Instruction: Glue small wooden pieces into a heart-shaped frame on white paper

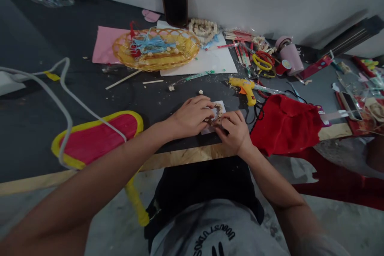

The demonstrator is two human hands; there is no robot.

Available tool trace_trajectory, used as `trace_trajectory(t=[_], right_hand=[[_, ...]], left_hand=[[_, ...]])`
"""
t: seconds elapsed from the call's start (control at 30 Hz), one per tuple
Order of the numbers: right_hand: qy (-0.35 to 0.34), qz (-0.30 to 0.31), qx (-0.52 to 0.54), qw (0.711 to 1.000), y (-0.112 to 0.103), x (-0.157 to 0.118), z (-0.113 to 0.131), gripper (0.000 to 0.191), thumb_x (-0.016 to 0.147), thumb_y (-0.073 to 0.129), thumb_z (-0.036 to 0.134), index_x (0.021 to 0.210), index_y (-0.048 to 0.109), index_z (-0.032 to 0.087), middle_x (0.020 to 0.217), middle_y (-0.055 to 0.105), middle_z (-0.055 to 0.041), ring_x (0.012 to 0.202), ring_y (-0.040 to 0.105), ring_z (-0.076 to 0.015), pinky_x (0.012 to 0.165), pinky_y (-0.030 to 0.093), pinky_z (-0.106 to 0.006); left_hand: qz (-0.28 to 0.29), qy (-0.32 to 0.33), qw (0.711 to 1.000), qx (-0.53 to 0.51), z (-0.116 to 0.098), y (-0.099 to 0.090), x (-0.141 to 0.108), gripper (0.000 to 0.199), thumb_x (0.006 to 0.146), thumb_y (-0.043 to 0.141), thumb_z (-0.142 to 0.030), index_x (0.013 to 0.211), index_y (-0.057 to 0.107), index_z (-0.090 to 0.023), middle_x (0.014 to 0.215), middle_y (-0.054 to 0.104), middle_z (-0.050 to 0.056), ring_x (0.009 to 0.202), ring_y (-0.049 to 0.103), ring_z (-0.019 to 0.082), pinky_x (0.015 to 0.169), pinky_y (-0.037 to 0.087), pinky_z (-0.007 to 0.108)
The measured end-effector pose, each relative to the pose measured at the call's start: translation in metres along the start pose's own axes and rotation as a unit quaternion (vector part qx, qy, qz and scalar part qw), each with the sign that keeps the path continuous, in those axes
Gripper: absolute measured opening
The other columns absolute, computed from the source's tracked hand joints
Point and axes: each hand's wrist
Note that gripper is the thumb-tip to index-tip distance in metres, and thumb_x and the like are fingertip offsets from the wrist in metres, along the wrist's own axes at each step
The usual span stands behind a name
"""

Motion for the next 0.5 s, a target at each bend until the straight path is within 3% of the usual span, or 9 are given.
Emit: trace_trajectory(t=[0.3, 0.5], right_hand=[[-0.021, -0.014, 0.024, 0.999, 0.005, -0.004, -0.001, 0.011, 0.089, 0.060, 0.014, 0.092, 0.068, 0.021, 0.100, 0.066, -0.0071, 0.094, 0.059, -0.0203, 0.085, 0.049, -0.037], [0.005, 0.007, 0.045, 0.999, 0.005, -0.003, -0.003, 0.013, 0.091, 0.058, 0.015, 0.093, 0.069, 0.023, 0.099, 0.068, -0.0069, 0.095, 0.061, -0.0205, 0.084, 0.049, -0.039]], left_hand=[[-0.040, 0.015, 0.999, -0.010, 0.002, 0.006, -0.005, 0.016, 0.089, 0.057, -0.025, 0.100, 0.068, -0.019, 0.128, 0.062, 0.010, 0.134, 0.044, 0.029, 0.111, 0.038, 0.049], [-0.056, 0.013, 0.998, -0.009, 0.003, 0.011, -0.005, 0.018, 0.090, 0.053, -0.021, 0.099, 0.068, -0.020, 0.124, 0.064, 0.008, 0.131, 0.047, 0.027, 0.108, 0.039, 0.047]])
Point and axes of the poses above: each hand's wrist, its own x-axis towards the middle knuckle, its own y-axis out of the palm, z = x × y
